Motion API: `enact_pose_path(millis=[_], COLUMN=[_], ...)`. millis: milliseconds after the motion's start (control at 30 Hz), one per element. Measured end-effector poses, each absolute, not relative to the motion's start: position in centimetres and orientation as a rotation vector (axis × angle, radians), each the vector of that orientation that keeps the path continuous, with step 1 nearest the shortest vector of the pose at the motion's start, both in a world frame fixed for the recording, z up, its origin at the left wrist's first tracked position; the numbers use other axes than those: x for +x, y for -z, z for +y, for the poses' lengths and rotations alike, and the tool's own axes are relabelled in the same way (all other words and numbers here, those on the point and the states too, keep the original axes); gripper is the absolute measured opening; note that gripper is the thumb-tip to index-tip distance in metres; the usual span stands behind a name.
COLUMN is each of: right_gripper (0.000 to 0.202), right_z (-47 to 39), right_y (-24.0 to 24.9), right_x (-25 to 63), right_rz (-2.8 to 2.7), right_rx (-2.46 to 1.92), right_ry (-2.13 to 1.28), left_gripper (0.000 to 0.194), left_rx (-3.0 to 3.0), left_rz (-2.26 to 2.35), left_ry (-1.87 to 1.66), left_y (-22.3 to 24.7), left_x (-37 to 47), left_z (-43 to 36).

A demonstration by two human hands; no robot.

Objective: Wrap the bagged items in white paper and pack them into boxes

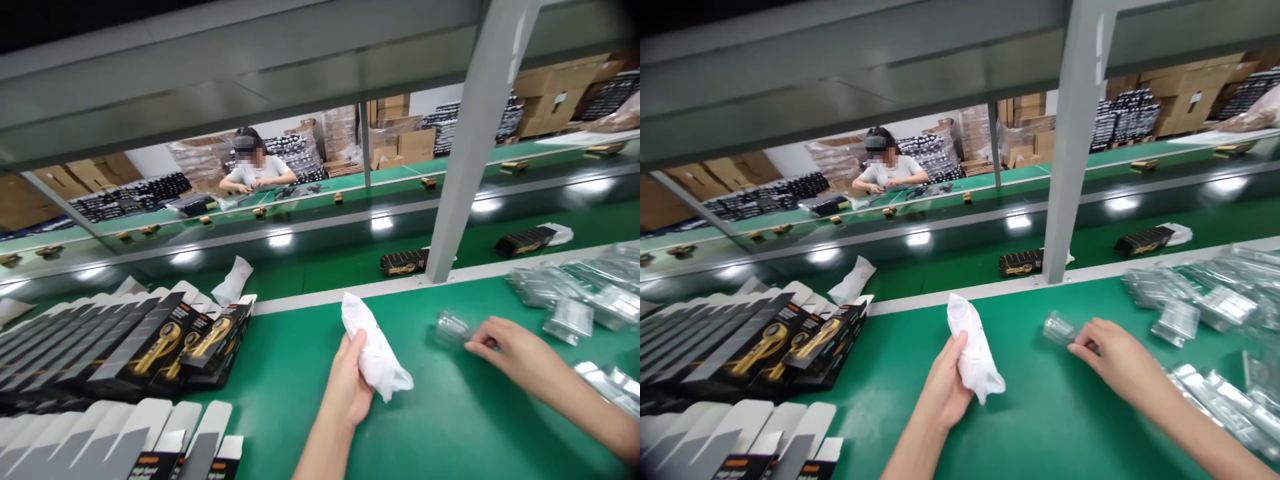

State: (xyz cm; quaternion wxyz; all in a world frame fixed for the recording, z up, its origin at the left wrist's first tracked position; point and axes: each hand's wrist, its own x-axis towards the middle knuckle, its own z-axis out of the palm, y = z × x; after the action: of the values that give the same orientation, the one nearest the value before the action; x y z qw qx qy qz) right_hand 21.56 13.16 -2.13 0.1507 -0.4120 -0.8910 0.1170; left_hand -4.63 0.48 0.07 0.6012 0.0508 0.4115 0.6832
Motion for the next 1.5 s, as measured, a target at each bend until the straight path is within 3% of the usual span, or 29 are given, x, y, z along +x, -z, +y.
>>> enact_pose_path(millis=[167, 333, 433, 600, 800, 1033, 1167, 1300, 1367, 1500], right_gripper=[0.037, 0.048, 0.039, 0.021, 0.028, 0.045, 0.041, 0.049, 0.057, 0.061], right_z=[13.9, 13.8, 11.0, 4.8, 3.2, 6.0, 6.8, 7.9, 8.5, 9.2], right_y=[0.3, -2.2, -3.1, -1.1, 0.7, 3.3, 4.9, 4.4, 3.8, 3.0], right_x=[22.0, 20.3, 15.9, 7.9, 7.2, 9.9, 10.6, 11.4, 11.6, 11.4], right_rz=[-2.375, -2.287, -2.263, -2.419, -2.48, -2.364, -2.344, -2.155, -2.06, -1.947], right_rx=[-1.345, -1.28, -1.069, -0.716, -0.608, -0.739, -0.755, -0.991, -1.097, -1.139], right_ry=[-0.677, -0.308, -0.175, -0.299, -0.13, -0.568, -0.836, -1.005, -1.123, -1.289], left_gripper=[0.041, 0.047, 0.05, 0.062, 0.055, 0.045, 0.043, 0.06, 0.052, 0.022], left_rx=[0.242, 0.304, 0.367, 0.443, 0.401, 0.398, 0.821, 1.366, 1.308, 0.985], left_rz=[1.003, 1.056, 1.086, 1.111, 1.093, 0.914, 1.294, 1.946, 2.648, 3.043], left_ry=[-1.556, -1.612, -1.68, -1.756, -1.726, -1.716, -1.557, -1.183, -0.901, -0.63], left_y=[0.0, 0.5, 0.9, 1.5, 1.0, 0.4, -0.9, -4.8, -6.9, -9.5], left_x=[-4.5, -4.4, -3.9, -2.7, -2.9, -2.1, -1.8, -7.5, -12.8, -22.3], left_z=[0.0, 0.2, 0.2, -0.5, -0.8, -0.5, -1.7, -2.0, -1.8, -2.2])
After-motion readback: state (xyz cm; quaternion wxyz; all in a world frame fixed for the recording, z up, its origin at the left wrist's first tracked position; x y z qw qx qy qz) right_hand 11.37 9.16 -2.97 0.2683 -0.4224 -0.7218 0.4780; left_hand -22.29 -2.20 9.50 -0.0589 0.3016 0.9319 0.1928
